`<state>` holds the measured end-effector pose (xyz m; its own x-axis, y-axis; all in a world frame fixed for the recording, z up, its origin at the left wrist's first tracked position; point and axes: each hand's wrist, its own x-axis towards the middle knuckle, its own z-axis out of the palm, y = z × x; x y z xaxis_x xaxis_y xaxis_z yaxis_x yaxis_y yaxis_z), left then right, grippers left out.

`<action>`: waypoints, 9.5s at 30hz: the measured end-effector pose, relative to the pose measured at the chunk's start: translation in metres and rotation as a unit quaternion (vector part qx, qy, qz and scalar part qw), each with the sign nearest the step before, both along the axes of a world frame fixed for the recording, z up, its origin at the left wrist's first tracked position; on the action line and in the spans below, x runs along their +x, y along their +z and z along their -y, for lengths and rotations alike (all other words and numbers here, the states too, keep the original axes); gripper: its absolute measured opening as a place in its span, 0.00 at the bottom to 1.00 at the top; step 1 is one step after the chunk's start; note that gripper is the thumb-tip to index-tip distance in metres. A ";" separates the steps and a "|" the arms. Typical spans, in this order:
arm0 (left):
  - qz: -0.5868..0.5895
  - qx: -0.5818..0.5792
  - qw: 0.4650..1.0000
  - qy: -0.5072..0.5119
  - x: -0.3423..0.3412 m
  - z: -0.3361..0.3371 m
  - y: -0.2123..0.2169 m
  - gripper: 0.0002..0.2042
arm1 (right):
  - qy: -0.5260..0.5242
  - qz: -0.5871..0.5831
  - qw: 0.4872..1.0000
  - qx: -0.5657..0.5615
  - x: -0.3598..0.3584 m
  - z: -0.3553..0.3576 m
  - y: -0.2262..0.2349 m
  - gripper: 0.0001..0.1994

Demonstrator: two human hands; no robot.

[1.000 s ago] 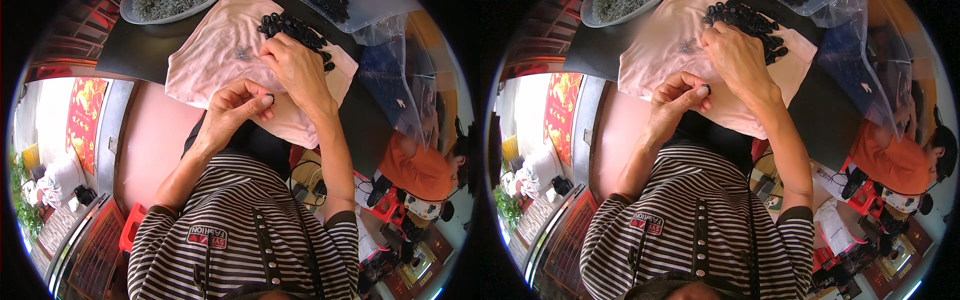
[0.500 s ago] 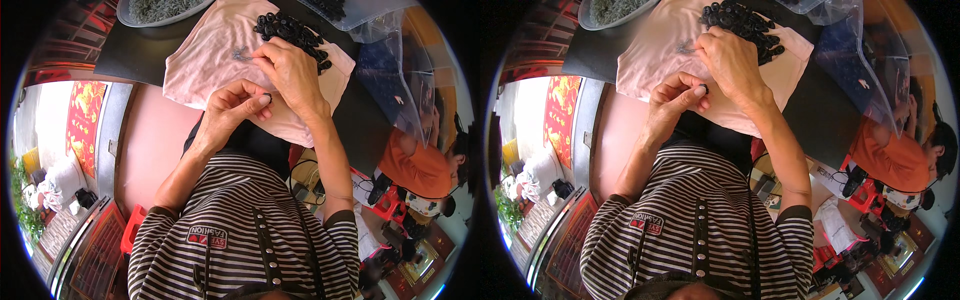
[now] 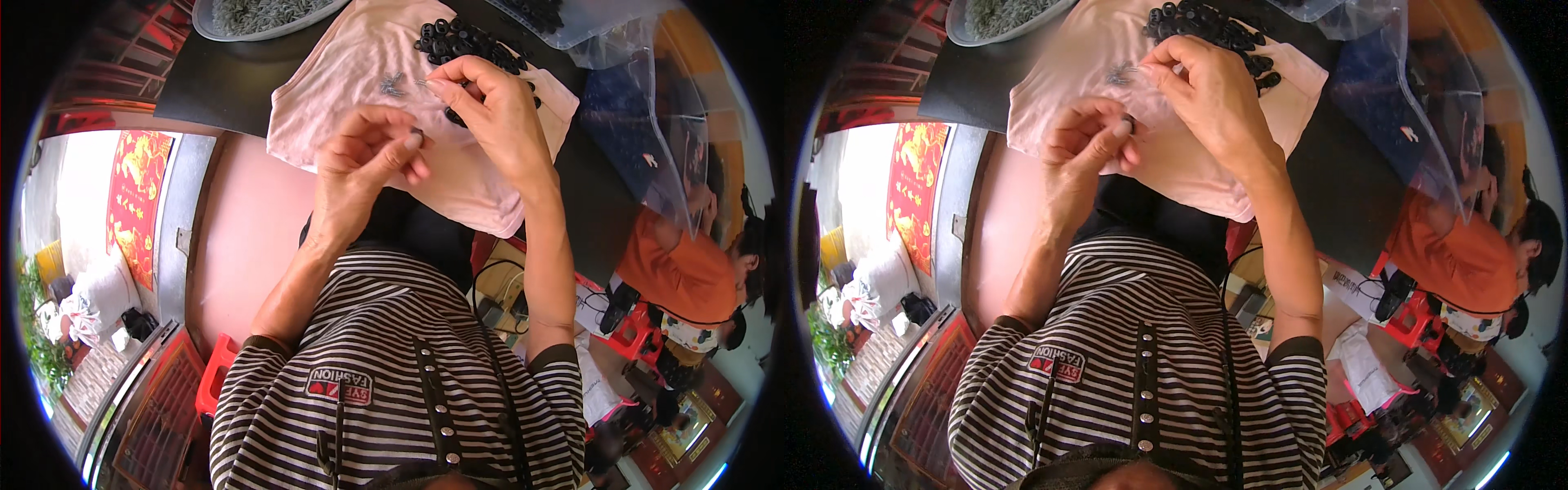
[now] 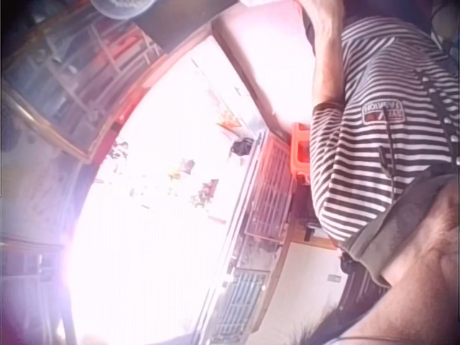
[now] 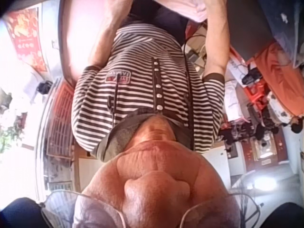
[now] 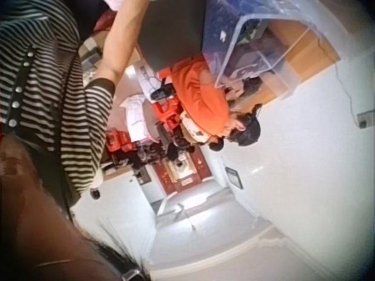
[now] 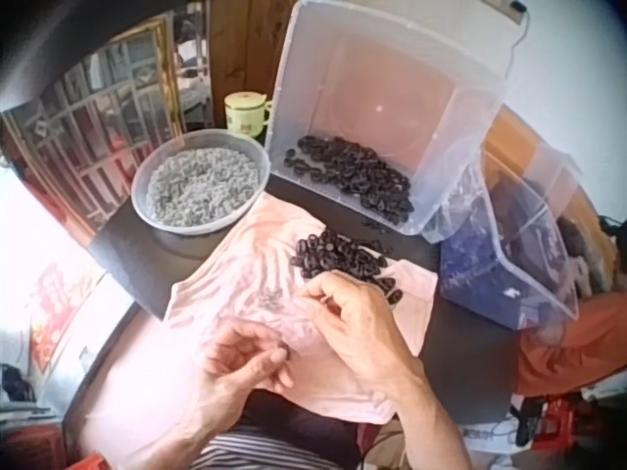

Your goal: The person assembles small black plastic components by hand, picking up individual pieces from a pile on a pink cloth and inserting a small metal pin into each one. The person handles the items one at a time, manipulating them with both hands to secure the pin before placing the finished unit back onto the cloth.

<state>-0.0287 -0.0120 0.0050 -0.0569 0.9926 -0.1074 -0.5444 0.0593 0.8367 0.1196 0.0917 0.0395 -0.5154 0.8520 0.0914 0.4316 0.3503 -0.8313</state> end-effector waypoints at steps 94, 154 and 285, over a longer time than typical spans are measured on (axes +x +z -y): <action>0.043 -0.074 0.994 -0.065 0.026 0.004 -0.008 0.09 | -0.172 -0.149 0.971 -0.067 0.042 0.074 -0.007 0.06; -0.093 0.017 0.993 -0.069 0.036 -0.005 0.016 0.09 | -0.127 -0.230 0.960 -0.096 0.064 0.082 0.001 0.11; -0.542 0.171 0.821 0.044 0.044 -0.049 -0.013 0.08 | -0.198 0.032 0.967 0.160 0.066 0.020 -0.028 0.06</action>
